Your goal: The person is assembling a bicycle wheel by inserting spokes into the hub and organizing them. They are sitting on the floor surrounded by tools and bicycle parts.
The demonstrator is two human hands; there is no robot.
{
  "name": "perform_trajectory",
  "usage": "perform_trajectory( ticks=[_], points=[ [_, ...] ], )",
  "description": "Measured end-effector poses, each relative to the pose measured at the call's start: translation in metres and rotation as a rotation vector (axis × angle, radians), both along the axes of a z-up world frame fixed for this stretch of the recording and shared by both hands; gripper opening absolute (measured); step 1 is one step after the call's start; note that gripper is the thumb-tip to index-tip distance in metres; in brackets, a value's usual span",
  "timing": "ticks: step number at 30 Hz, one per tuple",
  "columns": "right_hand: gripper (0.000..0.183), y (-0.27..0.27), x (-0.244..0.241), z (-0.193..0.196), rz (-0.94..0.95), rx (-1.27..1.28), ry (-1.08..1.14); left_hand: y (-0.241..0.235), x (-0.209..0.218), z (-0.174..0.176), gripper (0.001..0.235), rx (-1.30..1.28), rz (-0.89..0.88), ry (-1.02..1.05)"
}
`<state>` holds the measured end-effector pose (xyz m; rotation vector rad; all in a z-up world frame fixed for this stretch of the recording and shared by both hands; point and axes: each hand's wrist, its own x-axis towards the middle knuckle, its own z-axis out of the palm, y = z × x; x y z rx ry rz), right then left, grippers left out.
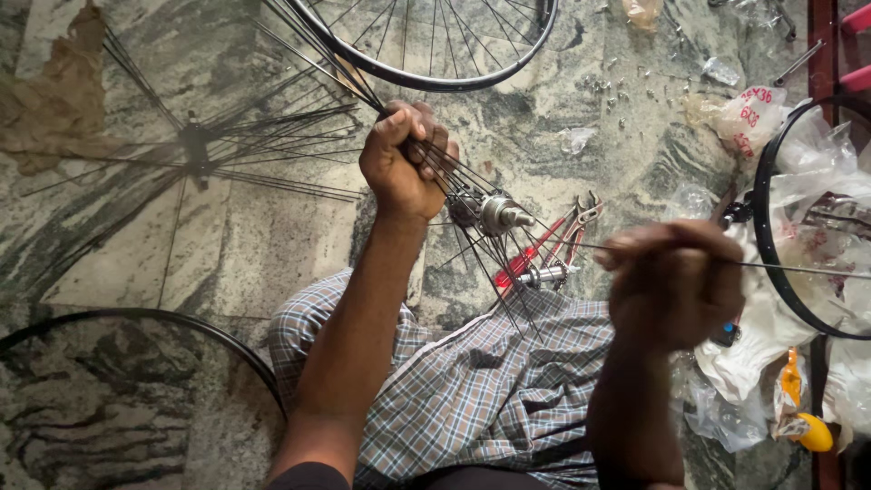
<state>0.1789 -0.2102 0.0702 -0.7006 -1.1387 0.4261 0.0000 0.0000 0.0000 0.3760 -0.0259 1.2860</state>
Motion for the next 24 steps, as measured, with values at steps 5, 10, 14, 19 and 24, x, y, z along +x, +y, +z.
perform_trajectory(
  ticks=[5, 10, 14, 19, 24],
  points=[
    [0.024, 0.017, -0.032, -0.006, -0.087, -0.045, -0.159, 0.000, 0.000, -0.002, 0.027, 0.012, -0.029, -0.013],
    [0.024, 0.022, -0.039, -0.008, -0.075, -0.127, -0.223, 0.001, 0.000, -0.003, 0.027, -0.001, -0.069, -0.053],
    [0.021, 0.028, -0.039, -0.011, -0.038, -0.158, -0.229, 0.000, 0.001, -0.003, 0.026, -0.005, -0.069, -0.058],
    [0.029, 0.025, -0.039, -0.002, -0.087, -0.347, -0.415, -0.001, 0.001, -0.001, 0.027, 0.020, -0.072, -0.041],
    [0.048, 0.008, -0.037, 0.021, 0.027, -0.322, -0.173, -0.007, 0.000, 0.009, 0.036, 0.085, -0.042, 0.027]
  ],
)
